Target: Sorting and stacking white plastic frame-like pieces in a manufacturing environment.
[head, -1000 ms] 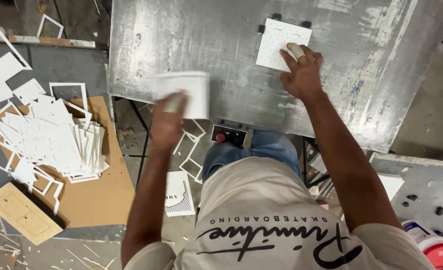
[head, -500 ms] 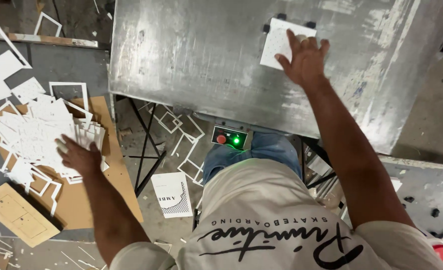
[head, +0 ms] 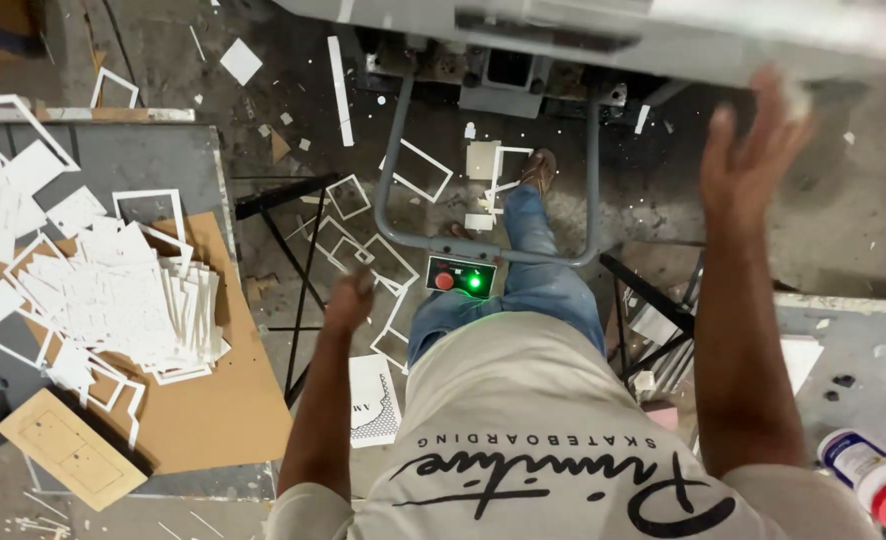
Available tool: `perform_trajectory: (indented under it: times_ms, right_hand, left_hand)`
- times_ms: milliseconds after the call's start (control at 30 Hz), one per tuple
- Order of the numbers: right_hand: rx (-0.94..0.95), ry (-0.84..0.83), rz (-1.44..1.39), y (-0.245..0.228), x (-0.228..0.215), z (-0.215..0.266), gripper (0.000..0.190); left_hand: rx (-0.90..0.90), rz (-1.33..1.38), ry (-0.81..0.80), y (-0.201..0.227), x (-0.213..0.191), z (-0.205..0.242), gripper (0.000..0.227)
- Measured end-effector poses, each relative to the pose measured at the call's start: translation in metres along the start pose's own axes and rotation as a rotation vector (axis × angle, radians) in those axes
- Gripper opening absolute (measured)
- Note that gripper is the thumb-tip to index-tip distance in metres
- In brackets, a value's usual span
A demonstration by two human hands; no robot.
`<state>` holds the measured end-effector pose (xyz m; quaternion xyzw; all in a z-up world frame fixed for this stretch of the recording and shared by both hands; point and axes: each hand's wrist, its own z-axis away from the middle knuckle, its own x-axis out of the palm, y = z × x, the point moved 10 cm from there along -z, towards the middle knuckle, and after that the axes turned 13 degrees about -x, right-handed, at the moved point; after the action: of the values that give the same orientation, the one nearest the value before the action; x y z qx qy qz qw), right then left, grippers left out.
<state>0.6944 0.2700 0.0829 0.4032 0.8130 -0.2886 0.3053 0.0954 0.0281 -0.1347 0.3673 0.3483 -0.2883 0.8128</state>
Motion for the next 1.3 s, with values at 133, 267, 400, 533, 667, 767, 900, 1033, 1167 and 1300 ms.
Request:
perform_trajectory:
  times_ms: [133,267,400,533,667,767,900,1033,1167,1300]
  right_hand:
    - [0.311,-0.428,0.119,0.048,-0.02,0.233,0.074]
    - [1.233,-0.69,0.318,0.056,-0.104,0.4,0.129]
    - [1.421,-0.882,0.547,0.059,-0.16,0.542,0.119]
    - [1.658,-0.74,0.439,0.049,-0.187,0.568,0.05]
    - [1.399,-0.761,0.555,0.038,-0.187,0.492,0.1]
    - [1.347,-0.7,0.538,0.024,-0.191,0.49,0.039]
    - [1.149,-0.824,0.724,0.061,-0.191,0.576,0.036]
    - [1.143,-0.732,0.877,0.072,-0.216,0.589,0.034]
    - [1.22,-0.88,0.854,0.069,-0.215,0.55,0.031]
    - [1.21,-0.559,0.454,0.047,-0.211,0.537,0.031]
  left_hand:
    - [-0.143,-0.107,-0.548,-0.024,0.096,0.012,0.051]
    - [-0.22,-0.15,-0.54,-0.047,0.108,0.011,0.049]
    - [-0.213,-0.058,-0.516,-0.056,0.087,-0.01,0.05]
    - [-0.142,-0.052,-0.395,-0.047,0.059,-0.033,0.045]
    - [-0.156,-0.087,-0.359,-0.02,0.044,-0.04,0.044]
    - [-0.185,-0.039,-0.383,-0.02,0.051,-0.04,0.051]
    - [0.017,-0.082,-0.304,0.006,0.057,-0.029,0.045]
    - [0.004,0.019,-0.401,0.029,0.056,-0.019,0.039]
    - [0.148,-0.031,-0.342,0.088,0.035,-0.022,0.044]
    - [0.141,-0.148,-0.386,0.211,-0.032,-0.006,0.043]
